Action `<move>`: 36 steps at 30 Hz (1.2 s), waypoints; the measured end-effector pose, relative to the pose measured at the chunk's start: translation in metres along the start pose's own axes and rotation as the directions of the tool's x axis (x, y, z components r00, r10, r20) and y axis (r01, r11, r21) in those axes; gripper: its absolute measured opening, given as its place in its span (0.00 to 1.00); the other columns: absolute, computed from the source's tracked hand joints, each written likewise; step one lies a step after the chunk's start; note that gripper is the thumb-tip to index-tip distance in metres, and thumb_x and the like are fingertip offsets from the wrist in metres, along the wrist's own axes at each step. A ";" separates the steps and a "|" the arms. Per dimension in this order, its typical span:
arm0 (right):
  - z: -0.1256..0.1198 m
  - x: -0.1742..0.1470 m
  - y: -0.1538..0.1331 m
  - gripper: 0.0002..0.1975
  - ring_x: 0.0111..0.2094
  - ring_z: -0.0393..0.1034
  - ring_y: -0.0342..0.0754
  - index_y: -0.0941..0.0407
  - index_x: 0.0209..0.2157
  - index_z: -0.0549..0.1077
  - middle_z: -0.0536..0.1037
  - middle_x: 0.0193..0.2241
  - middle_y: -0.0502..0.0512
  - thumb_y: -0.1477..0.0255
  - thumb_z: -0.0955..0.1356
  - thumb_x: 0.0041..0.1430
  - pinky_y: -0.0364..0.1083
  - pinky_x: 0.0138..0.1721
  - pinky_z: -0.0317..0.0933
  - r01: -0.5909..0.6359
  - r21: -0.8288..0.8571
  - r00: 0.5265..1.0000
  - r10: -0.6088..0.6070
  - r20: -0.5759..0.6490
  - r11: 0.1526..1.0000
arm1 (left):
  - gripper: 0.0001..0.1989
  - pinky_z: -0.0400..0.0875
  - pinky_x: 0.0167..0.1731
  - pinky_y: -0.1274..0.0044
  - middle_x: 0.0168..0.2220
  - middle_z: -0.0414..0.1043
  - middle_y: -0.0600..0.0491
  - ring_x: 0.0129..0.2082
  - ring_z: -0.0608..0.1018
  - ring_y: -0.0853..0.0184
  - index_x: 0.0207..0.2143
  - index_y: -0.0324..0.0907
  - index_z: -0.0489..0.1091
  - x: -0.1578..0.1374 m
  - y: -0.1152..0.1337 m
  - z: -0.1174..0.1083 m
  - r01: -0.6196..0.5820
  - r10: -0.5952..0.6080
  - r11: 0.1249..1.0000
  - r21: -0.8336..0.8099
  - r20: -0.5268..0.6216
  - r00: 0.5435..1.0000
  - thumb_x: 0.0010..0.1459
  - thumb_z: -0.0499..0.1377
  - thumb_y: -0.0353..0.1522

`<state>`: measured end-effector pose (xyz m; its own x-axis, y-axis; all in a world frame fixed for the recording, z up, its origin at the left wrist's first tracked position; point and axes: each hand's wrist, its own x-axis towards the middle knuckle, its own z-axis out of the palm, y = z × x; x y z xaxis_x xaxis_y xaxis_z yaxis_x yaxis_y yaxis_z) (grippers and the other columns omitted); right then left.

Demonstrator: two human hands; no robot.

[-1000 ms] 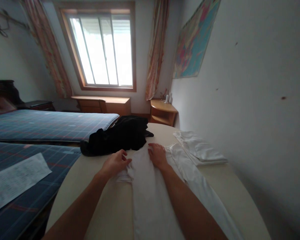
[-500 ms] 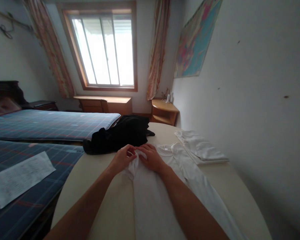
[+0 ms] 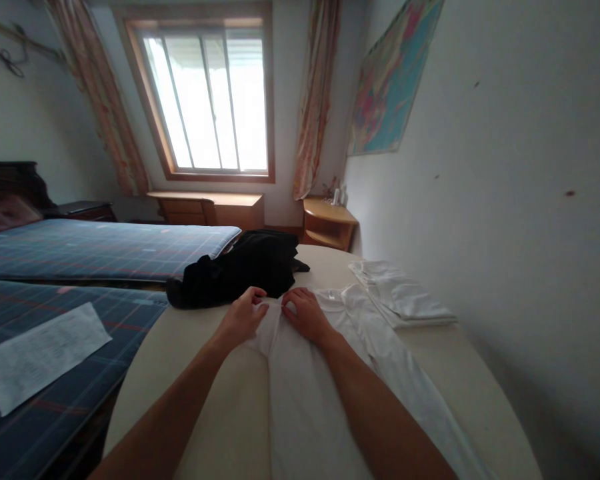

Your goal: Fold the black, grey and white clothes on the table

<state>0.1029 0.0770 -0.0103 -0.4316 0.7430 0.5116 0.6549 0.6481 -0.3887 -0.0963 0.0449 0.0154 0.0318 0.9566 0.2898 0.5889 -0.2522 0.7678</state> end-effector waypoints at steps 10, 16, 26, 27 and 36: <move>0.001 -0.001 0.004 0.05 0.49 0.67 0.53 0.55 0.36 0.76 0.78 0.41 0.56 0.73 0.68 0.57 0.51 0.53 0.55 -0.178 -0.055 0.984 0.178 -0.011 0.982 | 0.27 0.69 0.31 0.76 0.36 0.75 0.53 0.31 0.74 0.66 0.52 0.41 0.69 -0.006 -0.005 -0.006 -0.062 0.074 0.997 -0.051 0.280 0.957 0.51 0.64 0.41; -0.001 -0.001 0.004 0.10 0.50 0.67 0.53 0.55 0.39 0.76 0.78 0.42 0.55 0.77 0.67 0.55 0.52 0.54 0.55 -0.162 -0.019 0.987 0.162 -0.018 0.987 | 0.20 0.67 0.31 0.77 0.33 0.72 0.55 0.30 0.73 0.68 0.48 0.40 0.68 0.001 -0.008 -0.007 -0.111 0.110 0.994 0.007 0.113 0.987 0.52 0.60 0.33; 0.000 0.003 -0.013 0.06 0.45 0.68 0.50 0.54 0.38 0.77 0.78 0.40 0.55 0.69 0.68 0.63 0.49 0.50 0.60 0.075 0.279 0.991 -0.040 -0.128 0.957 | 0.23 0.68 0.33 0.77 0.36 0.73 0.54 0.30 0.74 0.68 0.53 0.42 0.64 -0.005 0.002 0.000 -0.169 0.163 0.984 0.049 0.108 0.981 0.54 0.61 0.33; 0.001 0.003 -0.013 0.06 0.43 0.69 0.49 0.54 0.36 0.77 0.77 0.37 0.55 0.69 0.68 0.63 0.49 0.48 0.61 0.053 0.269 0.990 -0.014 -0.144 0.962 | 0.24 0.69 0.33 0.76 0.38 0.74 0.53 0.31 0.75 0.67 0.53 0.42 0.64 -0.005 0.001 0.000 -0.146 0.140 0.988 0.046 0.123 0.983 0.53 0.61 0.32; 0.003 0.000 -0.009 0.16 0.33 0.72 0.45 0.52 0.55 0.67 0.78 0.33 0.49 0.71 0.62 0.66 0.44 0.39 0.63 -0.126 0.296 0.990 0.138 -0.019 0.947 | 0.32 0.72 0.27 0.75 0.41 0.78 0.41 0.31 0.81 0.60 0.62 0.36 0.55 -0.005 0.013 -0.023 0.273 -0.300 0.924 0.268 0.063 0.952 0.56 0.57 0.35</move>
<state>0.0953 0.0715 -0.0089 -0.3249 0.8221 0.4676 0.4913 0.5692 -0.6593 -0.1072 0.0334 0.0366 -0.0951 0.9954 0.0095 0.7691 0.0674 0.6356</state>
